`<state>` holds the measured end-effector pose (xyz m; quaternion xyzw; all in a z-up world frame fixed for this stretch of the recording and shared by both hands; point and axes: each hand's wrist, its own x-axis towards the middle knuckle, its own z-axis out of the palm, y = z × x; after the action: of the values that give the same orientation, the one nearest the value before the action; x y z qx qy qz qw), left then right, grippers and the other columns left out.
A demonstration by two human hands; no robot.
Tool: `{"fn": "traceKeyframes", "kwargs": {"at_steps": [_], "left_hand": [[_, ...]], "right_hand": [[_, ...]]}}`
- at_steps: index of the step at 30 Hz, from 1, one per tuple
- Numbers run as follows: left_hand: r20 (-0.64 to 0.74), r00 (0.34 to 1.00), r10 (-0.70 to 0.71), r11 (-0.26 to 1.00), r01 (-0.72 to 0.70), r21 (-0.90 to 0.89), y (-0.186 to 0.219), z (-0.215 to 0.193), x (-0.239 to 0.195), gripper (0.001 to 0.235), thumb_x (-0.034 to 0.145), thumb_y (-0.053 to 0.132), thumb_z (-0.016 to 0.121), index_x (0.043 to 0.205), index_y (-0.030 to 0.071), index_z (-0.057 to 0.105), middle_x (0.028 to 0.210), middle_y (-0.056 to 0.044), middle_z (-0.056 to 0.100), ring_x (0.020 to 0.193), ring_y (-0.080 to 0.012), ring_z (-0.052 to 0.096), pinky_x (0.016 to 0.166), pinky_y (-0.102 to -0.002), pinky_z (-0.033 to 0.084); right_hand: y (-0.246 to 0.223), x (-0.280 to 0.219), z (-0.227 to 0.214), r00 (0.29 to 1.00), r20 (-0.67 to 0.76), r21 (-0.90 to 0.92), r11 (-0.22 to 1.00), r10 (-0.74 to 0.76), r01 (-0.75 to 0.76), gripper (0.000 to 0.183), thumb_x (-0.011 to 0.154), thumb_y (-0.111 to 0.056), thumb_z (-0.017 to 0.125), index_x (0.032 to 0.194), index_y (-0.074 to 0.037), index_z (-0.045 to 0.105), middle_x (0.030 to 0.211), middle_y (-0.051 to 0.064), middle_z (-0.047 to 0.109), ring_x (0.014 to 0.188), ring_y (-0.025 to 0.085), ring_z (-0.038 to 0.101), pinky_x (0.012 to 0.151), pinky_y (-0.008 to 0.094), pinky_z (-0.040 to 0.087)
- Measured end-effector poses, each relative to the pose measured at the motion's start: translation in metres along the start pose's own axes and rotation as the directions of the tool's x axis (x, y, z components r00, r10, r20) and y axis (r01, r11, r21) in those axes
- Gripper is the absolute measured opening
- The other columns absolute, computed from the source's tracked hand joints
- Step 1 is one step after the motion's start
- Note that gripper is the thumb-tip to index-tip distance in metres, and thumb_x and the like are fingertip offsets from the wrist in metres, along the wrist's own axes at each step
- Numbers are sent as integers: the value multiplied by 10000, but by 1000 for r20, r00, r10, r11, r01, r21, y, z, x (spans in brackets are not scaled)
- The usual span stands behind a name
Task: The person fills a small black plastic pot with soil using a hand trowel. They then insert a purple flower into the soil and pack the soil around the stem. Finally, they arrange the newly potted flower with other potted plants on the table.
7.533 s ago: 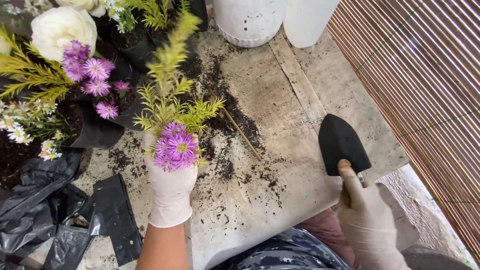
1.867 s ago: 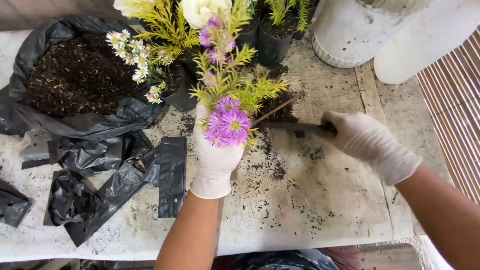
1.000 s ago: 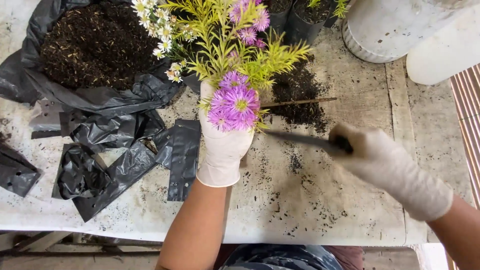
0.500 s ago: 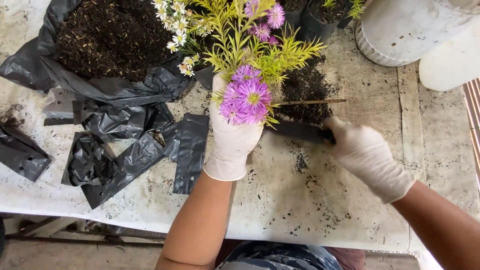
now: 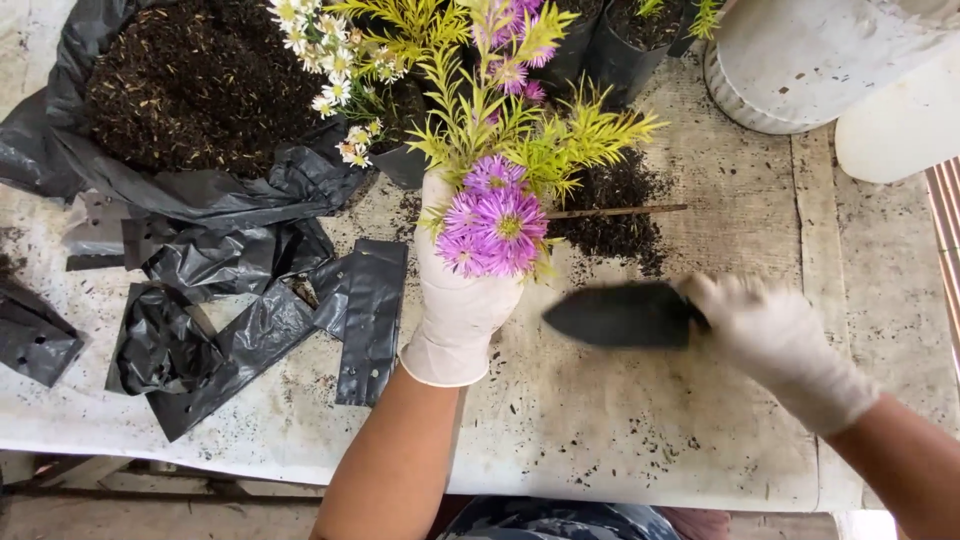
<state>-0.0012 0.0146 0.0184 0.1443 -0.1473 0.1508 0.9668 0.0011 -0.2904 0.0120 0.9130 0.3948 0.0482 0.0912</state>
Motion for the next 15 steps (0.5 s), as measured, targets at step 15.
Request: {"fn": "traceKeyframes", "kwargs": {"at_steps": [15], "left_hand": [[-48,995,-86,996,84,-34,-4,9,-6,433,1169,219,385,1562,47,434,1531,-194,512,1459,-362,465,1307,-498,333]], "right_hand": [[124,-89,66,984,-94,201,965,-150,166,316,785,-149,797,1049,-116,626,704,-65,703,418,79,605,459,253,632]]}}
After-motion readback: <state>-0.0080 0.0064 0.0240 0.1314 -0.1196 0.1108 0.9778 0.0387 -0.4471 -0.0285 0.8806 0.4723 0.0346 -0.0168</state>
